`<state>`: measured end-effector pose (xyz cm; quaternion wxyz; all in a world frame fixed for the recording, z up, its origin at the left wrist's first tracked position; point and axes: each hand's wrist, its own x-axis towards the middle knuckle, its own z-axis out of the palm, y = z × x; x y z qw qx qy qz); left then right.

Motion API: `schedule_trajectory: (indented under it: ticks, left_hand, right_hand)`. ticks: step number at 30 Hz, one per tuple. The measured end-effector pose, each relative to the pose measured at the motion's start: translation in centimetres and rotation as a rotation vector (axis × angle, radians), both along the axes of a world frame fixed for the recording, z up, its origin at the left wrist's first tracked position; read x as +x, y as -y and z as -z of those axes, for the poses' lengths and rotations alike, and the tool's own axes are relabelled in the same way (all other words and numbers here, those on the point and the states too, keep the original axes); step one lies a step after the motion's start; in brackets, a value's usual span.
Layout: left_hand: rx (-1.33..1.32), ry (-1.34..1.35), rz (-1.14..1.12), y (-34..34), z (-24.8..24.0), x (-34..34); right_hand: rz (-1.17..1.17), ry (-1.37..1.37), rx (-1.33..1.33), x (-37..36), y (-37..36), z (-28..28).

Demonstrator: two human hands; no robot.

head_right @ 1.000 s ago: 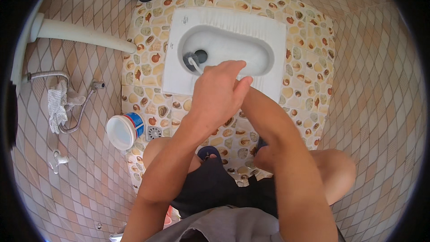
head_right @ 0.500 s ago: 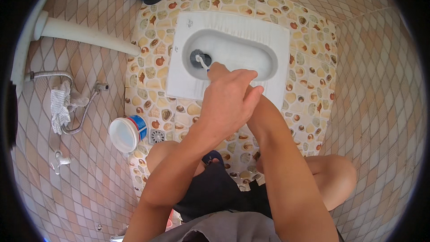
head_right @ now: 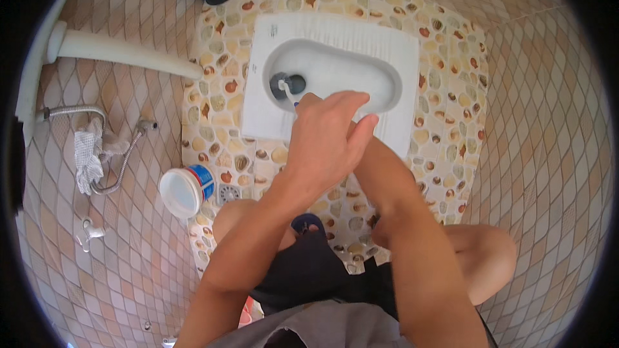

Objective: The person cleans a white squat toilet by scrubbing the internal surfaces with a brush and rinsing it with water from a small bucket.

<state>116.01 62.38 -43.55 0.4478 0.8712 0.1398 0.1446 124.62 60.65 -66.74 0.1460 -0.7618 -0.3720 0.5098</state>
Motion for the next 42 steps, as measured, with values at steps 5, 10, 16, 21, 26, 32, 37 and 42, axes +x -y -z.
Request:
schedule_trajectory:
  ticks: [5, 10, 16, 21, 26, 32, 37, 42]
  left_hand:
    - [-0.040, 0.051, -0.072, -0.2, 0.7, 0.0]
    - [-0.036, 0.058, -0.075, 0.1, -0.1, -0.3]
    - [-0.078, 0.041, -0.098, -0.3, -0.6, -0.9]
    - [-0.009, -0.041, -0.076, -0.5, 0.0, -1.9]
    - [-0.087, -0.055, -0.055, 0.1, -0.2, -1.4]
    - [-0.070, -0.093, -0.028, -0.1, 0.4, -0.9]
    - [-0.025, -0.076, -0.045, -1.1, -0.3, -2.5]
    - [-0.016, -0.075, -0.041, -0.8, 0.4, -2.5]
  right_hand:
    - [-0.012, -0.024, -0.012, -1.1, 0.8, 0.2]
    - [-0.001, -0.034, -0.016, -1.3, 1.8, 0.7]
    - [-0.005, -0.032, -0.012, -1.1, 1.2, -0.5]
    - [-0.023, -0.051, -0.025, -2.0, 0.8, -0.1]
    - [0.012, -0.049, -0.032, -1.2, 1.2, -0.1]
    - [-0.045, -0.036, -0.057, 1.1, 3.2, -0.7]
    - [-0.278, 0.089, -0.248, 7.8, 5.5, -8.2]
    - [-0.235, 0.243, -0.156, 7.0, 4.0, -4.8]
